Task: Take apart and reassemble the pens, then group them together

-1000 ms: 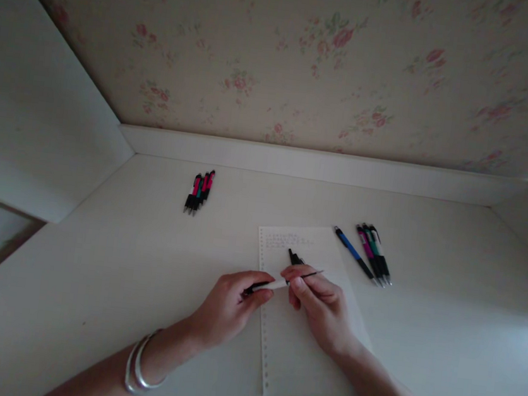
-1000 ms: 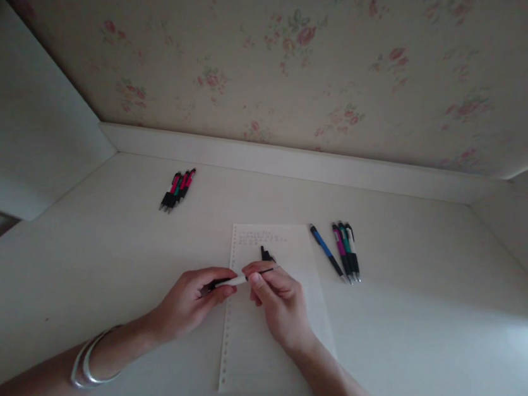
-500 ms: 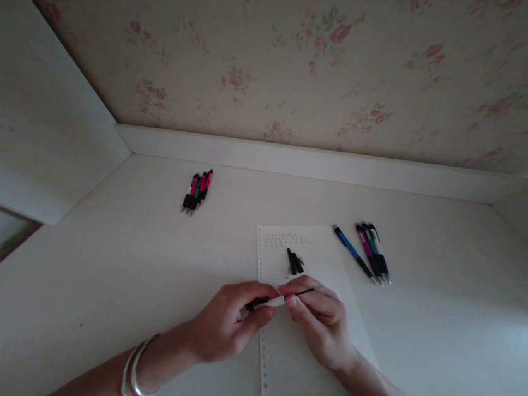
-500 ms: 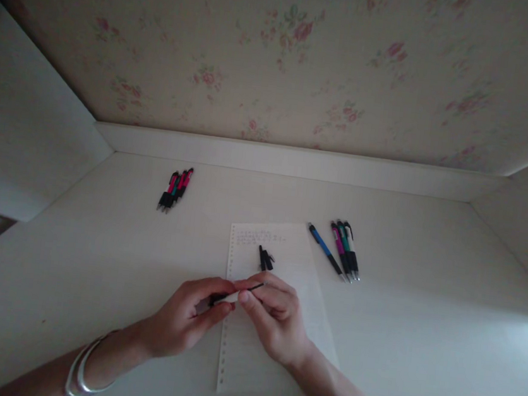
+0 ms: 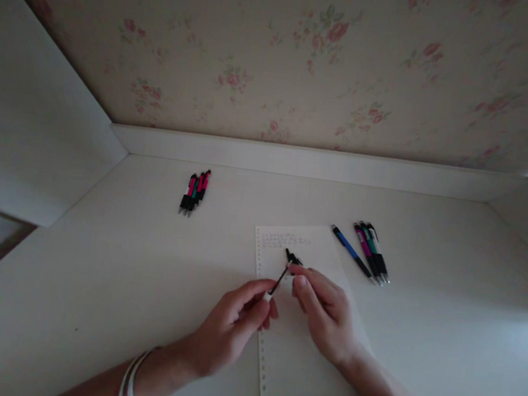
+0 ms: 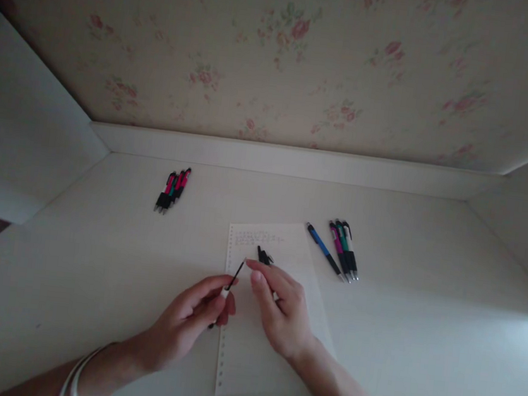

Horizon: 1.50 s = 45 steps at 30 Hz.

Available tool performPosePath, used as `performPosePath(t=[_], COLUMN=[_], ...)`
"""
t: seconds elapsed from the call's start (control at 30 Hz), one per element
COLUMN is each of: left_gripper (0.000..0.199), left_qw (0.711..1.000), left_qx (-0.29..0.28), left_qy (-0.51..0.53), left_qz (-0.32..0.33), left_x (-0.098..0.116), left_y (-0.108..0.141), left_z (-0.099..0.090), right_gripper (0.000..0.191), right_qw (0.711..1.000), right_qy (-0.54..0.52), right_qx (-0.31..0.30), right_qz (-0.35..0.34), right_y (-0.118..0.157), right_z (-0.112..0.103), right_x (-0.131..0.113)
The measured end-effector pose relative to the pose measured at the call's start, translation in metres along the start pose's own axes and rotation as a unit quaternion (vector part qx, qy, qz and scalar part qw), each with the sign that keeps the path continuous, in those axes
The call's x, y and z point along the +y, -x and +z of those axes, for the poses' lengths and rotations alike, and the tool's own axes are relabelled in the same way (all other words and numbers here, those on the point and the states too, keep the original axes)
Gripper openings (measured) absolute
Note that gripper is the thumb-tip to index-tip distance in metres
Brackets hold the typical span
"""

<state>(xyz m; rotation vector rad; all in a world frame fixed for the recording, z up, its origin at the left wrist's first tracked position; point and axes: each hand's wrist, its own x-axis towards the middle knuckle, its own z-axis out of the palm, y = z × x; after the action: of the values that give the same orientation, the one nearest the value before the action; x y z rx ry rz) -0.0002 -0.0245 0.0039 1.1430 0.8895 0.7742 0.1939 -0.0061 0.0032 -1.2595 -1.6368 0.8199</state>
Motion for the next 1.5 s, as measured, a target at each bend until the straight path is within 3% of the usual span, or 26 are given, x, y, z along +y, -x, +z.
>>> performPosePath(t=[0.1,0.2,0.37,0.53,0.73,0.83,0.97,1.03,1.17,1.23,1.5], left_gripper=[0.032,0.029,0.026,0.035,0.035,0.035,0.032,0.031,0.03,0.03,0.027], left_qw=[0.999,0.995,0.986,0.989,0.993,0.994,0.996,0.996,0.997,0.996,0.993], left_qx=[0.041,0.055,0.07,0.071,0.068,0.062,0.056,0.05,0.014,0.004,-0.023], left_qy=[0.033,0.08,0.145,0.121,0.076,0.068,0.043,0.031,-0.004,-0.02,-0.075], left_qz=[0.004,-0.009,-0.045,-0.044,-0.052,-0.051,-0.057,-0.067,-0.081,-0.083,-0.087], left_x=[-0.002,-0.003,-0.004,-0.001,0.001,0.001,0.002,0.002,0.002,0.003,0.009], left_y=[-0.006,-0.012,-0.019,-0.019,-0.018,-0.018,-0.018,-0.017,-0.016,-0.016,-0.017], left_z=[-0.003,-0.007,-0.011,-0.01,-0.009,-0.009,-0.009,-0.009,-0.009,-0.01,-0.009], right_gripper=[0.022,0.023,0.025,0.024,0.02,0.018,0.013,0.015,0.024,0.023,0.02], right_qw=[0.997,0.986,0.937,0.93,0.949,0.971,1.0,0.993,0.937,0.924,0.923], right_qy=[0.079,0.161,0.332,0.346,0.293,0.208,0.022,-0.087,-0.292,-0.322,-0.323], right_qx=[0.02,-0.009,-0.056,-0.065,-0.048,-0.034,0.005,0.023,0.043,0.041,0.037], right_qz=[-0.001,-0.028,-0.09,-0.101,-0.107,-0.114,-0.007,0.082,0.188,0.203,0.205], right_y=[-0.01,-0.015,-0.013,-0.012,-0.013,-0.012,-0.009,-0.008,-0.008,-0.009,-0.011], right_z=[-0.004,-0.006,-0.003,-0.001,-0.004,-0.006,-0.003,-0.001,0.005,0.005,0.004], right_x=[0.009,0.018,0.021,0.021,0.021,0.018,0.015,0.015,0.018,0.019,0.023])
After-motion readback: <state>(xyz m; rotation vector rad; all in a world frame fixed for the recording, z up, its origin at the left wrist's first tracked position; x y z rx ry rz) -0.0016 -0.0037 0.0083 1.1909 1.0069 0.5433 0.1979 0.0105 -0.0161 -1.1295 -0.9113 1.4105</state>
